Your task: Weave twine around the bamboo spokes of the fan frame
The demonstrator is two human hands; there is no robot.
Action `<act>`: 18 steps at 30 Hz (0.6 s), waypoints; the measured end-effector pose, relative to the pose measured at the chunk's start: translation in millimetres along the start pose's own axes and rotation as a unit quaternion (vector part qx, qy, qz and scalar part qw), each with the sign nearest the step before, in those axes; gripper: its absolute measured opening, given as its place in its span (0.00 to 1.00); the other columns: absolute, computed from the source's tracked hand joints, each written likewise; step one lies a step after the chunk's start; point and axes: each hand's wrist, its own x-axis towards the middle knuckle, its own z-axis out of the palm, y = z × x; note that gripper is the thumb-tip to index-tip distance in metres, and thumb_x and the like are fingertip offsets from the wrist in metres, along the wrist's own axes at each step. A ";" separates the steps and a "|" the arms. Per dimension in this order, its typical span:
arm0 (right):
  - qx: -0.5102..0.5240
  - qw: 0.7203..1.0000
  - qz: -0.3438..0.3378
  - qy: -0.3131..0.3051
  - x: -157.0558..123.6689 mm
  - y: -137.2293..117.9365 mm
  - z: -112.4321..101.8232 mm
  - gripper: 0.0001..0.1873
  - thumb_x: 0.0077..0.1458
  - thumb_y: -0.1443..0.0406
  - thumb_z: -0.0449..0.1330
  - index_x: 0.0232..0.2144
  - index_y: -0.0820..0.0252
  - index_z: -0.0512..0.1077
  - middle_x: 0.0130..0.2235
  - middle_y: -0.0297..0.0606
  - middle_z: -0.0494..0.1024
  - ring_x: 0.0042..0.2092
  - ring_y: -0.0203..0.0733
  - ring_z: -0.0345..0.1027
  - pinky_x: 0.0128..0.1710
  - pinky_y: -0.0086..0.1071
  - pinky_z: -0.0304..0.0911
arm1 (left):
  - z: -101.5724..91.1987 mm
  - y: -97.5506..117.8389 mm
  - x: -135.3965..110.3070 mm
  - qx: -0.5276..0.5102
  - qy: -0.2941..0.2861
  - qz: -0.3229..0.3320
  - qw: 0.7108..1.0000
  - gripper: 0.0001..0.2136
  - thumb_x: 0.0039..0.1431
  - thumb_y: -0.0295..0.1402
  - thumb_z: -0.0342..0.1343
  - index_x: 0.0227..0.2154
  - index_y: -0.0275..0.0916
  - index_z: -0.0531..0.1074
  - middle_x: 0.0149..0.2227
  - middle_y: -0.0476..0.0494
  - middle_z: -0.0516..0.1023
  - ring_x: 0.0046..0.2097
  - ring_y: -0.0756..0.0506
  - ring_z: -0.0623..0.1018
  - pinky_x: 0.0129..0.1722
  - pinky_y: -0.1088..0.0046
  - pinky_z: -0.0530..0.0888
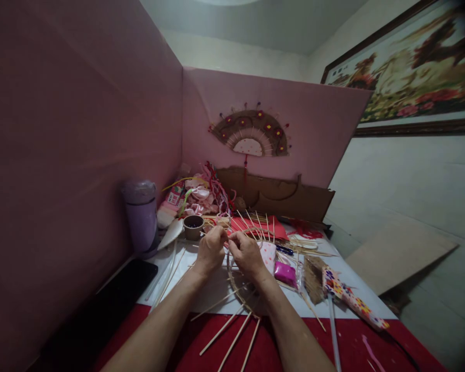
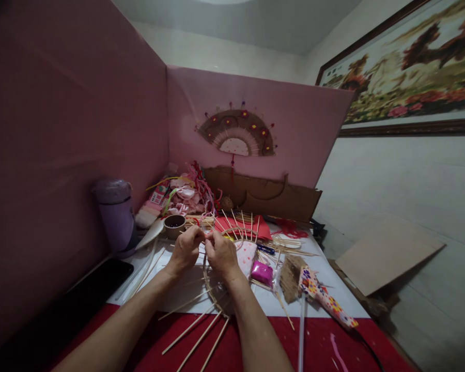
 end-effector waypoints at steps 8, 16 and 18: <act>0.031 0.999 0.010 0.015 -0.5 1.9 0.6 0.07 0.49 0.68 0.52 0.29 0.58 0.69 0.23 0.31 0.72 0.25 0.35 0.64 0.26 0.25 0.53 | 0.4 2.2 2.7 -0.046 -0.004 -0.040 0.998 0.05 0.49 0.24 0.47 0.24 0.40 0.62 0.25 0.49 0.68 0.29 0.48 0.69 0.30 0.73 0.63; 0.184 0.980 0.045 0.061 5.1 6.8 7.1 0.04 0.48 0.65 0.53 0.26 0.59 0.66 0.21 0.28 0.67 0.22 0.32 0.60 0.22 0.24 0.54 | 4.5 1.0 6.7 -0.146 -0.002 -0.096 0.985 0.03 0.51 0.29 0.48 0.24 0.39 0.64 0.22 0.51 0.69 0.25 0.50 0.70 0.26 0.75 0.66; 0.222 0.972 0.050 0.056 5.1 6.9 8.4 0.04 0.48 0.65 0.52 0.27 0.59 0.65 0.20 0.27 0.67 0.21 0.32 0.60 0.21 0.24 0.54 | 7.1 -0.4 6.8 -0.166 -0.002 -0.112 0.980 0.03 0.51 0.30 0.48 0.24 0.39 0.63 0.21 0.52 0.68 0.22 0.51 0.69 0.24 0.75 0.66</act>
